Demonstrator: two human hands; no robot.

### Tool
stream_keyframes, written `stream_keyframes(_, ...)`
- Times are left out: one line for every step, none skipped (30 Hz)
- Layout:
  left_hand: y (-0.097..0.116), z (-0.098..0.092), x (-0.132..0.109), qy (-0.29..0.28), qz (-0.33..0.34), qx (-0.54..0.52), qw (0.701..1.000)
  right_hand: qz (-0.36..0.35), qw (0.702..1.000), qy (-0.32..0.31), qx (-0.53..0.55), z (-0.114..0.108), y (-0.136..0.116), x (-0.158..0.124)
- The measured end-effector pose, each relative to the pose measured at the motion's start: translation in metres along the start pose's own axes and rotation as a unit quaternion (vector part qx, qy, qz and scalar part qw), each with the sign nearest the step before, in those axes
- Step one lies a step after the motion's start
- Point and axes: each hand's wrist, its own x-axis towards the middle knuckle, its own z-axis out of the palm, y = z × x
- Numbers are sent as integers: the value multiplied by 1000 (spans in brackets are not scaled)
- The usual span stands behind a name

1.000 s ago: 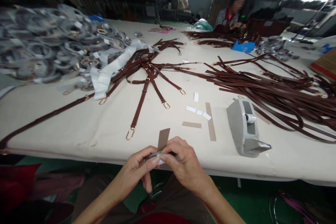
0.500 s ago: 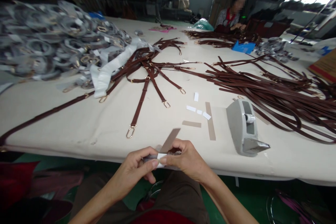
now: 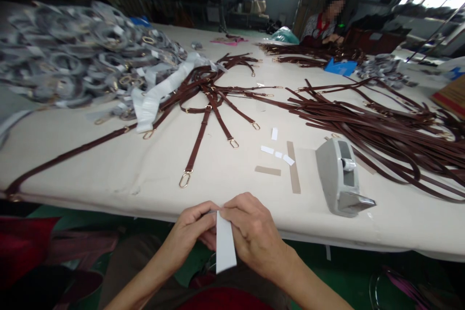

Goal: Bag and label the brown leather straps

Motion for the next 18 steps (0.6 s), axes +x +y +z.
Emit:
stream_keyframes(1, 1, 0, 2, -6, -31, 999, -20, 999, 5, -38, 2, -1, -3)
stream_keyframes(1, 1, 0, 2, -9, -65, 998, -38, 996, 10, -76, 5, -2, -6)
stream_keyframes(2, 1, 0, 0, -8, -100, 995, -52, 992, 12, -113, 8, -2, -9)
stream_keyframes(2, 1, 0, -5, -6, -134, 991, -63, 987, 12, -145, 12, -2, -12)
stream_keyframes(2, 0, 1, -6, -3, -162, 987, -73, 982, 12, -173, 15, -1, -15)
stream_keyframes(2, 0, 1, -6, 0, -182, 983, -79, 977, 13, -195, 19, 1, -16)
stream_keyframes(1, -1, 2, -6, 1, -191, 982, -82, 973, 15, -213, 22, 3, -18)
stream_keyframes(0, -1, 2, -5, 0, -191, 981, -83, 970, 20, -226, 24, 5, -18)
stream_keyframes(0, -1, 3, -1, -2, -187, 982, -85, 968, 27, -234, 26, 7, -18)
stream_keyframes(-1, -1, 4, 3, -3, -183, 983, -84, 967, 32, -237, 28, 8, -18)
stream_keyframes(-1, -1, 4, 7, -2, -181, 983, -79, 969, 29, -233, 28, 9, -17)
stream_keyframes(-2, -1, 5, 8, -2, -182, 983, -68, 972, 17, -223, 27, 10, -16)
stream_keyframes(-2, -1, 5, 11, -1, -185, 983, -53, 977, 1, -206, 26, 9, -16)
stream_keyframes(-1, -1, 4, 13, 1, -189, 982, -40, 983, -9, -179, 24, 8, -15)
stream_keyframes(-1, -2, 4, 19, 4, -190, 982, -26, 989, -4, -145, 22, 7, -16)
stream_keyframes(0, -2, 3, 28, 9, -188, 982, -10, 994, 21, -105, 19, 4, -16)
stream_keyframes(1, -2, 2, 39, 16, -183, 982, 9, 996, 64, -64, 17, 1, -17)
stream_keyframes(3, -2, 2, 54, 25, -177, 982, 32, 992, 117, -23, 15, -2, -17)
